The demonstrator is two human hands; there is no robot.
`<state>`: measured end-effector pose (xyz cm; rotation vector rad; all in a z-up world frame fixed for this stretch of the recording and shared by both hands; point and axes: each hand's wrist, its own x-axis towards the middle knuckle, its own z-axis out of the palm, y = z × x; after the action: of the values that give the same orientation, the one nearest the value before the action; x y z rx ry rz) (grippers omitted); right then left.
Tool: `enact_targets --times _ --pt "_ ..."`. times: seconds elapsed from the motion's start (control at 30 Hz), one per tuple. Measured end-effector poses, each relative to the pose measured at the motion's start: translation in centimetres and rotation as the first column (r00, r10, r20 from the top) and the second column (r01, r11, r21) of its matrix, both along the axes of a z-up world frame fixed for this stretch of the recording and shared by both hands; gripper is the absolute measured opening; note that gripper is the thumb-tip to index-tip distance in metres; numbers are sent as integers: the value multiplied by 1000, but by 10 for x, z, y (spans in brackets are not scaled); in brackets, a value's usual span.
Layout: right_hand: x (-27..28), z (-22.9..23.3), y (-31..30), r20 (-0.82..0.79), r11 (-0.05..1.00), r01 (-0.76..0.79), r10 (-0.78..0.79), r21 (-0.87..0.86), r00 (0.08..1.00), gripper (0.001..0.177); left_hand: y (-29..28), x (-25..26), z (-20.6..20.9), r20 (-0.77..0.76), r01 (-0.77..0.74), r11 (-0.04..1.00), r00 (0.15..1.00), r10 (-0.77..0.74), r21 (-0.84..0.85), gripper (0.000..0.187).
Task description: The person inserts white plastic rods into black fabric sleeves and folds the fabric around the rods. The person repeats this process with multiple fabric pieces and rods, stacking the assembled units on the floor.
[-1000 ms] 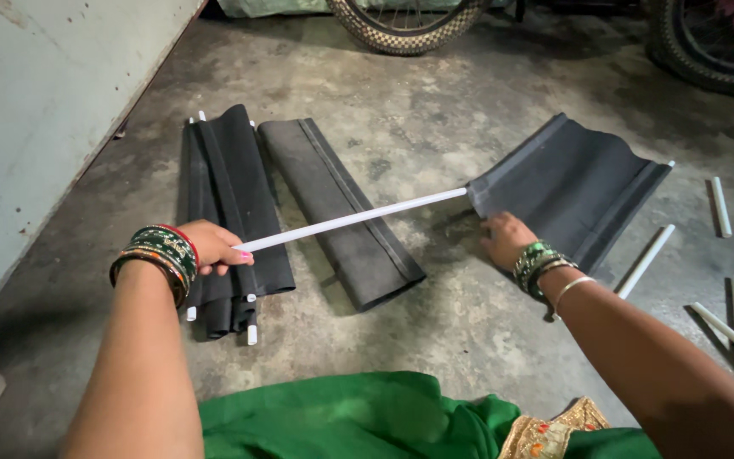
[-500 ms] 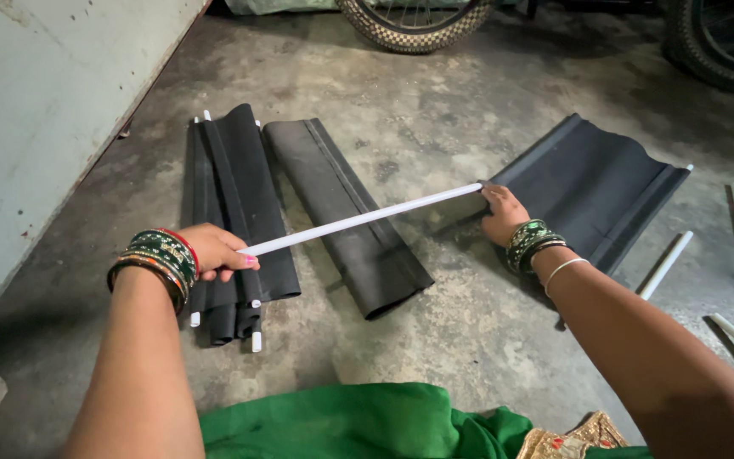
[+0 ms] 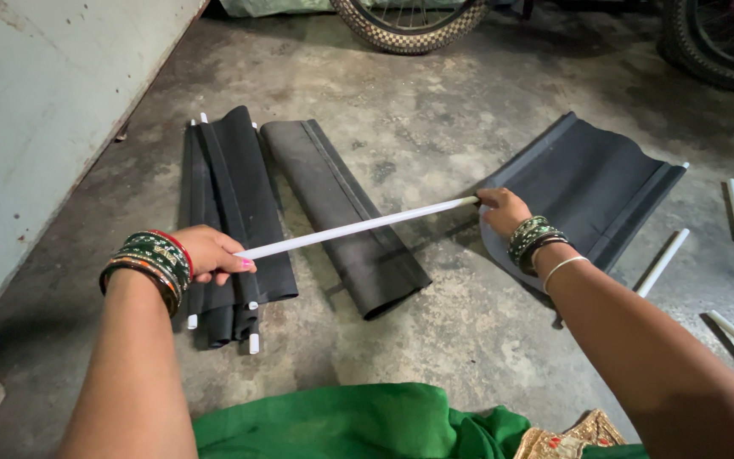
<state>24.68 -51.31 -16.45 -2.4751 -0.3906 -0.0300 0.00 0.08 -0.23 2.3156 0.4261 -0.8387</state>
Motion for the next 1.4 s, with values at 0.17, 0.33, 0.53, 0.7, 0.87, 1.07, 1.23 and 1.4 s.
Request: enact_targets --times 0.17,0.33,0.53,0.7,0.87,1.07,1.23,1.4 --pt "6 -16 7 27 995 -95 94 32 995 52 -1 4 -5 19 41 999 999 -41 -4 32" --pt "9 -17 9 -83 999 -31 32 13 996 52 -7 4 -5 15 31 998 999 -30 -52 28" --pt "21 -24 4 51 996 53 -57 77 997 44 -15 -1 1 -10 -26 995 1000 26 -99 26" --pt "38 -47 -3 229 991 126 -131 38 964 44 -19 -3 4 -13 -36 991 999 35 -132 25" --pt "38 -65 -9 200 991 114 -126 71 972 39 -16 0 -2 -33 -36 994 999 33 -105 25" --pt "30 -65 -5 202 991 77 -97 105 975 52 -7 3 -8 -19 -29 991 999 27 -127 25" --pt "24 -49 -6 -5 997 58 -58 55 998 53 -6 3 -8 -5 -30 996 1000 30 -86 25" --pt "22 -47 -6 -61 990 35 -26 137 998 59 -13 2 -1 -13 -21 998 1000 20 -55 25"
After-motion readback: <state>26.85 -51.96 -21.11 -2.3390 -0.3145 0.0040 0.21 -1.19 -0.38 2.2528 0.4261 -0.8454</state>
